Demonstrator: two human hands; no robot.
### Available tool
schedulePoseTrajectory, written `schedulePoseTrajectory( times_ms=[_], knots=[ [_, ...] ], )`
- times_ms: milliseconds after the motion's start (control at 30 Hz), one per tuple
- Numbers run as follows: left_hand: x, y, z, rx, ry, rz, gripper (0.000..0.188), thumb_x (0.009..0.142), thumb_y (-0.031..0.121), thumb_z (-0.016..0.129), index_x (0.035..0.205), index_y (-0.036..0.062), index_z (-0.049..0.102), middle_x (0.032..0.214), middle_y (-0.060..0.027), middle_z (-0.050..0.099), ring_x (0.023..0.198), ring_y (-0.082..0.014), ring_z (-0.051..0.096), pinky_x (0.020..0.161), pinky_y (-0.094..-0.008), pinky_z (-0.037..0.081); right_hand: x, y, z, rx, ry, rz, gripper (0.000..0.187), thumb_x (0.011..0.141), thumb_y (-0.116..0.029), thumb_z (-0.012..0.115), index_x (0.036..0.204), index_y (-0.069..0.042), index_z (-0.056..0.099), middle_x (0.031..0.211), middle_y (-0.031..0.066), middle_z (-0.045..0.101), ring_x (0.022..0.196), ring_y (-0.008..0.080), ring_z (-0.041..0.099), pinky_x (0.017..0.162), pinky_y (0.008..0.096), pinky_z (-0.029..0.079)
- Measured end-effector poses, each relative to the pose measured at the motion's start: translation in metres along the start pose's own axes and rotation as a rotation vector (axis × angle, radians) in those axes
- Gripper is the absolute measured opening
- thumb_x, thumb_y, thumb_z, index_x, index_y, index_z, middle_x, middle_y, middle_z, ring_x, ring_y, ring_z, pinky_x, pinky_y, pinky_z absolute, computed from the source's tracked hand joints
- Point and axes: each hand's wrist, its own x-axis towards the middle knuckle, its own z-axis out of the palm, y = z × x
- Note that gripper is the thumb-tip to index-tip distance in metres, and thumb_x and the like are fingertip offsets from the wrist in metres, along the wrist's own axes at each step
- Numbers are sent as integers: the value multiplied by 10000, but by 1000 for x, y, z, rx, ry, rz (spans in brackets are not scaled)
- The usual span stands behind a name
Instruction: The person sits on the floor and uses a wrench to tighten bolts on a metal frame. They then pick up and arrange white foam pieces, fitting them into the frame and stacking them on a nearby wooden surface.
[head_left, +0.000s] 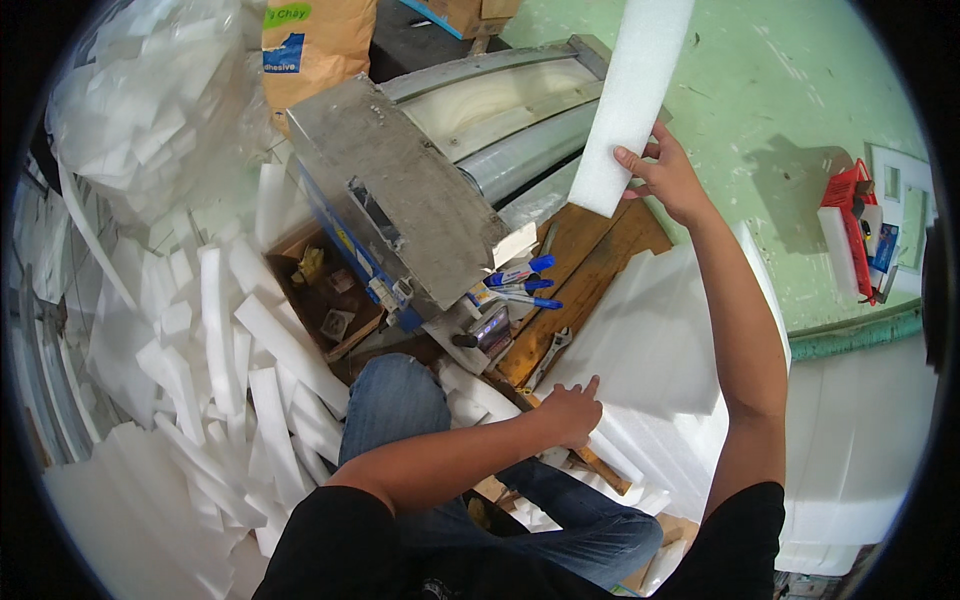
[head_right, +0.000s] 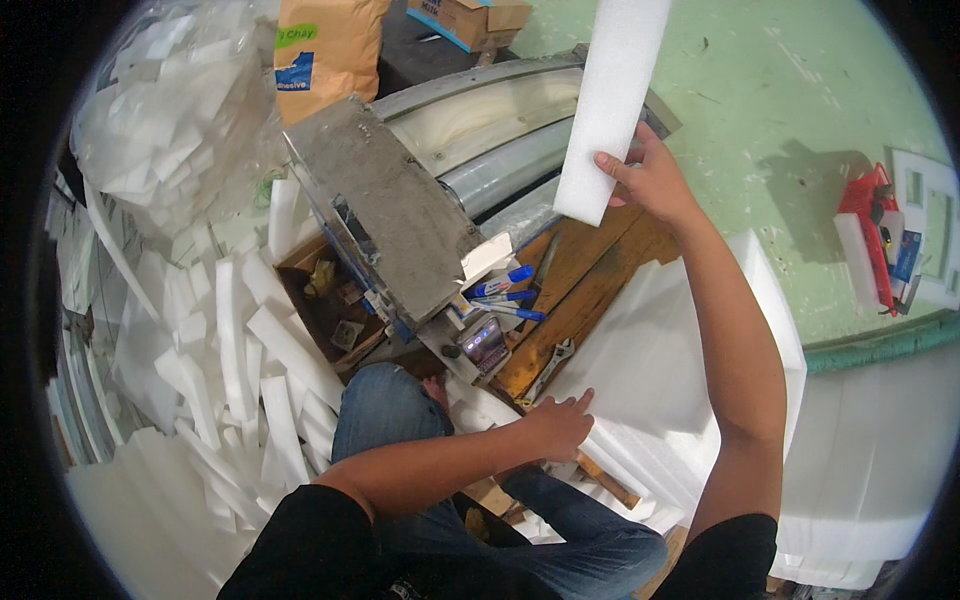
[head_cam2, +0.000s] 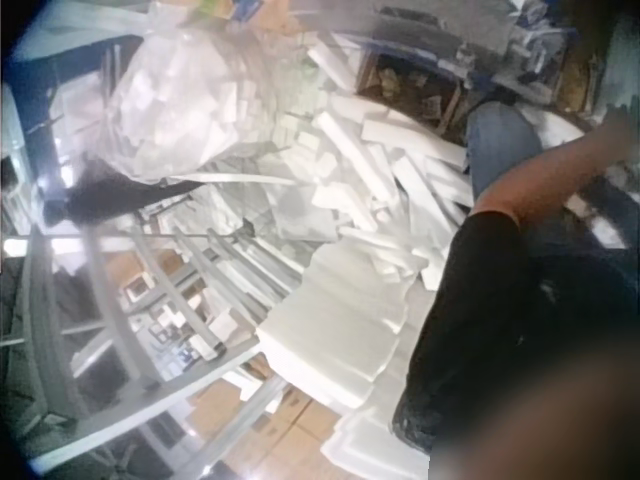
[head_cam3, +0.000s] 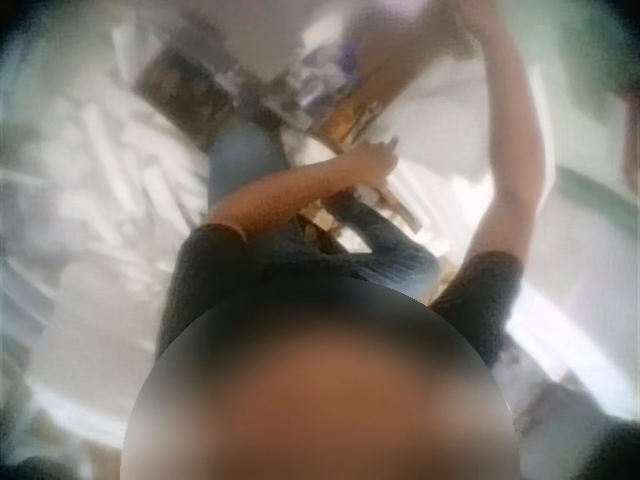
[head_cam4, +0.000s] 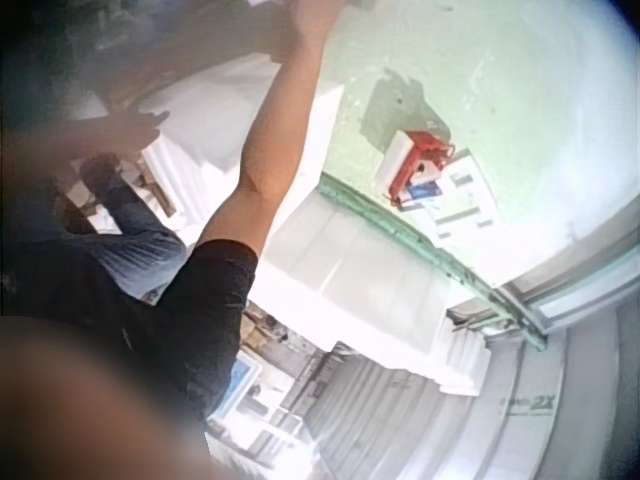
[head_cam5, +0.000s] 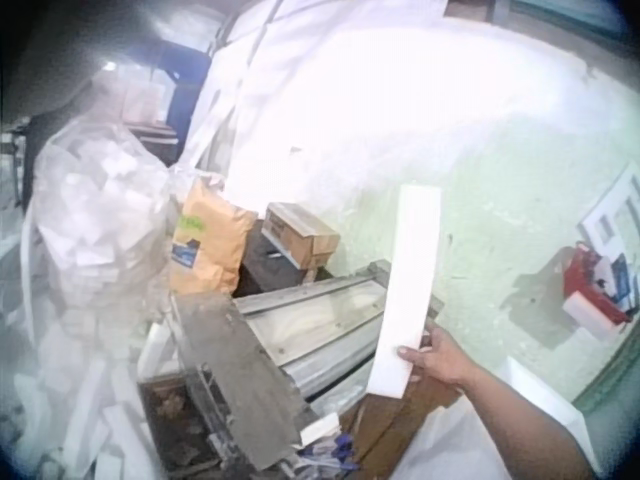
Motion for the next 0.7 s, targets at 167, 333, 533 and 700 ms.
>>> schedulePoseTrajectory(
  times_ms=[167, 333, 533, 700],
  knots=[
    [0, 1, 4, 13, 2, 11, 657, 847, 355, 780, 1355, -16, 587, 1659, -294, 246, 1372, -400, 509, 1031, -590, 478, 15, 17, -35, -736, -37, -86, 705, 893, -287, 778, 1481, -24, 491, 1187, 253, 693, 1076, 354, 695, 856, 440, 580],
    [-2, -2, 5, 26, -1, 7, 674, 845, 374, 787, 1363, -8, 587, 1661, -282, 246, 1369, -404, 507, 1032, -593, 477, 2, -8, -76, -1167, -126, -164, 588, 889, -266, 735, 1415, -49, 589, 1257, 224, 694, 1173, 395, 653, 1050, 460, 491],
    [-1, -4, 10, 65, 17, -6, 688, 846, 370, 793, 1381, -5, 577, 1666, -278, 234, 1365, -409, 507, 1044, -592, 470, -27, -48, -109, -1113, -186, -171, 493, 927, -235, 686, 1363, -11, 631, 1366, 229, 638, 1275, 394, 588, 1122, 457, 429],
    [-3, -3, 9, 60, 21, 24, 689, 841, 375, 799, 1370, -9, 579, 1660, -284, 245, 1353, -415, 513, 1042, -592, 471, -43, -30, -109, -1098, -182, -80, 491, 931, -224, 686, 1350, 25, 628, 1390, 246, 615, 1313, 403, 550, 1153, 455, 392]
  ],
)
